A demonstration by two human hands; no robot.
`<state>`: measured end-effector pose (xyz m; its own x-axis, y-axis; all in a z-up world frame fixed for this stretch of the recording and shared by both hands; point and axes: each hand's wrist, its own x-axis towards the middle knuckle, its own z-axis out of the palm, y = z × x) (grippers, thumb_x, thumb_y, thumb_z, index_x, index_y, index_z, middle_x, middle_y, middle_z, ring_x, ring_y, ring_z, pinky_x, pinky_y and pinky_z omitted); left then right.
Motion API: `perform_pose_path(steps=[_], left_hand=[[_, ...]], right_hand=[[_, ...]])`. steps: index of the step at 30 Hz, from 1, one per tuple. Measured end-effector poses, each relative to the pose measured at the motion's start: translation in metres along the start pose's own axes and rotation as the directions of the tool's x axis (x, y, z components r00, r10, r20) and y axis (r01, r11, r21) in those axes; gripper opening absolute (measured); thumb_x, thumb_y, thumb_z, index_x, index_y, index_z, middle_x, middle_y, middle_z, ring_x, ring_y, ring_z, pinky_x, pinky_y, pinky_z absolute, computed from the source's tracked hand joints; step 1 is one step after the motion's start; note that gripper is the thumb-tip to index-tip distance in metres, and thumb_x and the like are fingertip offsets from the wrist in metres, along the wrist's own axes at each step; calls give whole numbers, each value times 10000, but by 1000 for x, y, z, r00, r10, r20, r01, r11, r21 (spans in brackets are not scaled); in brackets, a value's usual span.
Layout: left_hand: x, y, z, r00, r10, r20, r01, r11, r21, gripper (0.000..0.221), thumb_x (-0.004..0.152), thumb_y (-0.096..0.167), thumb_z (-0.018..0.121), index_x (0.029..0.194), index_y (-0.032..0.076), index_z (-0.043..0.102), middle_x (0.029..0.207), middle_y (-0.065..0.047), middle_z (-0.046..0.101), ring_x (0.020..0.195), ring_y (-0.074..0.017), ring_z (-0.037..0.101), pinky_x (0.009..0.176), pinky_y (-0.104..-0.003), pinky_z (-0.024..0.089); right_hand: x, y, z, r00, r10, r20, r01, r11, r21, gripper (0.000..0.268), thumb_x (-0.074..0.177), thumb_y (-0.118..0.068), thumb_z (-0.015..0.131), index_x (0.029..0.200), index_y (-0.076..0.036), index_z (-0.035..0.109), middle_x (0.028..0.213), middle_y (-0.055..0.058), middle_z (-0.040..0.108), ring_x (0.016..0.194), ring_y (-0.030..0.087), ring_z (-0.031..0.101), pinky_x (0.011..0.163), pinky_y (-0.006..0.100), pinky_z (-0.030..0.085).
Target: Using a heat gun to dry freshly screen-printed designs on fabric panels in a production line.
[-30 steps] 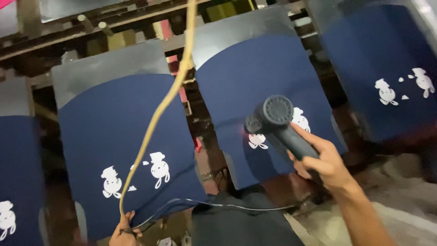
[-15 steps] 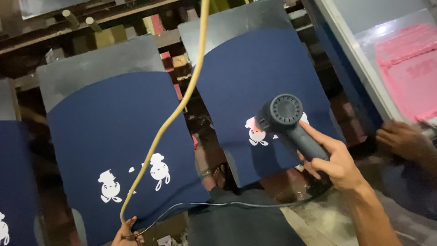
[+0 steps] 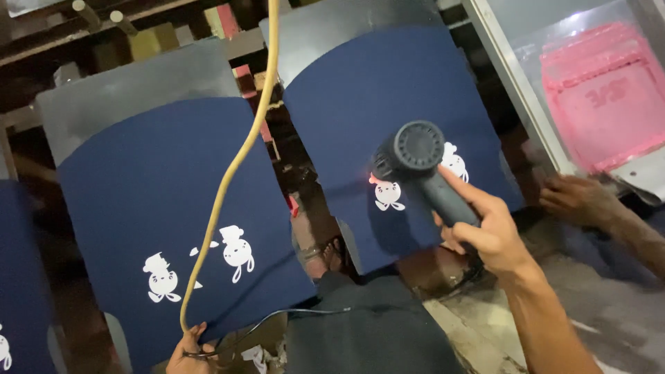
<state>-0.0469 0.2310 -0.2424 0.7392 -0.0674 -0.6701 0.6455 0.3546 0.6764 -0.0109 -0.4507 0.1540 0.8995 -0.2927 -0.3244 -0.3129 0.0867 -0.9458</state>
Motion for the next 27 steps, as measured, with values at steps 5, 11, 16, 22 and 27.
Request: perform_pose_path(steps=[5,11,16,22,27], left_hand=[[-16,14,69,909,109,-402,-12,972,235,378,1153,304,469,1275,-40,570,1355,-170,638,607,-283,523,485,-400,373],[-65,45,160,833,363,-418,-253,921,296,286,1161,143,515,1148,-122,622,1232,-255,683,746,-308,657,699,-404,578],[-60,51,151,892,183,-414,-102,973,209,321,1147,233,494,1230,-60,597,1336,-166,649,638,-212,568,565,-327,478],[-76,58,209,702,541,-463,-261,801,539,295,1190,173,573,1055,-56,700,1011,-175,731,501,-118,499,433,-225,386],[-88,71,212,691,723,4,-301,283,911,353,863,-110,515,1132,-73,741,1087,-165,742,1012,-223,702,1010,-324,546]], right_hand=[[-12,8,-29,995,31,99,-25,998,-65,978,600,89,484,1564,-72,454,711,234,582,391,153,417,480,298,457],[-9,9,-21,999,-41,11,42,991,-125,1002,599,112,508,1578,-82,423,727,169,571,416,161,434,390,254,400],[-22,11,-23,997,68,31,-67,997,-27,995,559,90,510,1544,-46,481,695,229,592,398,179,432,380,275,397],[-30,15,-32,999,41,-8,-42,996,-73,1002,574,132,531,1555,-60,467,702,211,561,424,181,412,378,274,367],[-31,16,-20,999,28,27,-28,1000,5,957,592,90,498,1538,-57,481,696,244,567,414,178,403,411,291,394]])
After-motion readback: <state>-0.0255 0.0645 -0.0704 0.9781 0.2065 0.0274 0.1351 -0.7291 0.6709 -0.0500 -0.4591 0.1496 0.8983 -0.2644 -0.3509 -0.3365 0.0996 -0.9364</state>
